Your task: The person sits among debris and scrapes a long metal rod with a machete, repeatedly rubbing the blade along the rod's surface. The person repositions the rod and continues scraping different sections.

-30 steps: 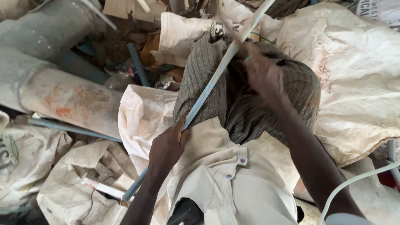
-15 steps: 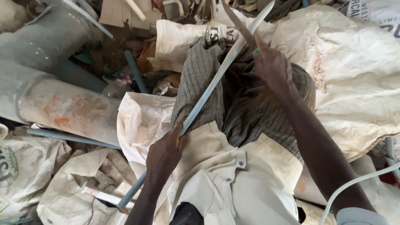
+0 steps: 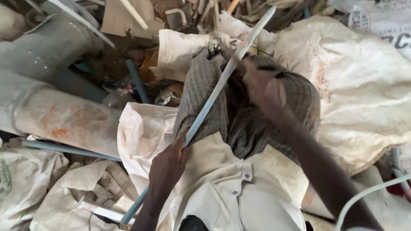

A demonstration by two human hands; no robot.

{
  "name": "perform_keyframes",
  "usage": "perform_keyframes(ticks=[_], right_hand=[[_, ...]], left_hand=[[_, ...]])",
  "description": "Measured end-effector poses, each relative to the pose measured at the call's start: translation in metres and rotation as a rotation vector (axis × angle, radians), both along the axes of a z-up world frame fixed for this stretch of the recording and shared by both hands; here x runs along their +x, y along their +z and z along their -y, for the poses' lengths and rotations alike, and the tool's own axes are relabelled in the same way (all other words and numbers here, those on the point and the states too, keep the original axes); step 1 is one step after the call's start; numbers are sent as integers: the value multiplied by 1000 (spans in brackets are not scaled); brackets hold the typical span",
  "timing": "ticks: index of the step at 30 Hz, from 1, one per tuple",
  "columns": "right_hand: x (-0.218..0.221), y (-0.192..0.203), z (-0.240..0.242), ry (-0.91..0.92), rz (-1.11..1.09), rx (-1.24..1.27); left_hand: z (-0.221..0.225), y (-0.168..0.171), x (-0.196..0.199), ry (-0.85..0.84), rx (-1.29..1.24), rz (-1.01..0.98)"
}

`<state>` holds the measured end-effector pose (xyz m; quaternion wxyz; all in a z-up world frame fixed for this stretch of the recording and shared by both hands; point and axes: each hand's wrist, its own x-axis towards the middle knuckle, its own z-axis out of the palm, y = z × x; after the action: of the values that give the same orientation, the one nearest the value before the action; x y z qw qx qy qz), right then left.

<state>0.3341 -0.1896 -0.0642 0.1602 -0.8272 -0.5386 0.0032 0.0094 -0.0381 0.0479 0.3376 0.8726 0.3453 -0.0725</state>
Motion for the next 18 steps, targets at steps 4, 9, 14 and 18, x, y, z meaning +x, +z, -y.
perform_keyframes(ticks=[4, 9, 14, 18], right_hand=[[-20, 22, -3, -22, -168, 63], [11, 32, -22, -301, -247, 8], [-29, 4, -14, -85, -287, 59], [-2, 6, -18, -103, -191, 53]], left_hand=[[3, -3, -12, 14, -51, -78], [-2, 5, 0, -12, -36, -68], [-1, 0, -6, 70, -202, -137], [-6, 0, -1, 75, -244, -125]])
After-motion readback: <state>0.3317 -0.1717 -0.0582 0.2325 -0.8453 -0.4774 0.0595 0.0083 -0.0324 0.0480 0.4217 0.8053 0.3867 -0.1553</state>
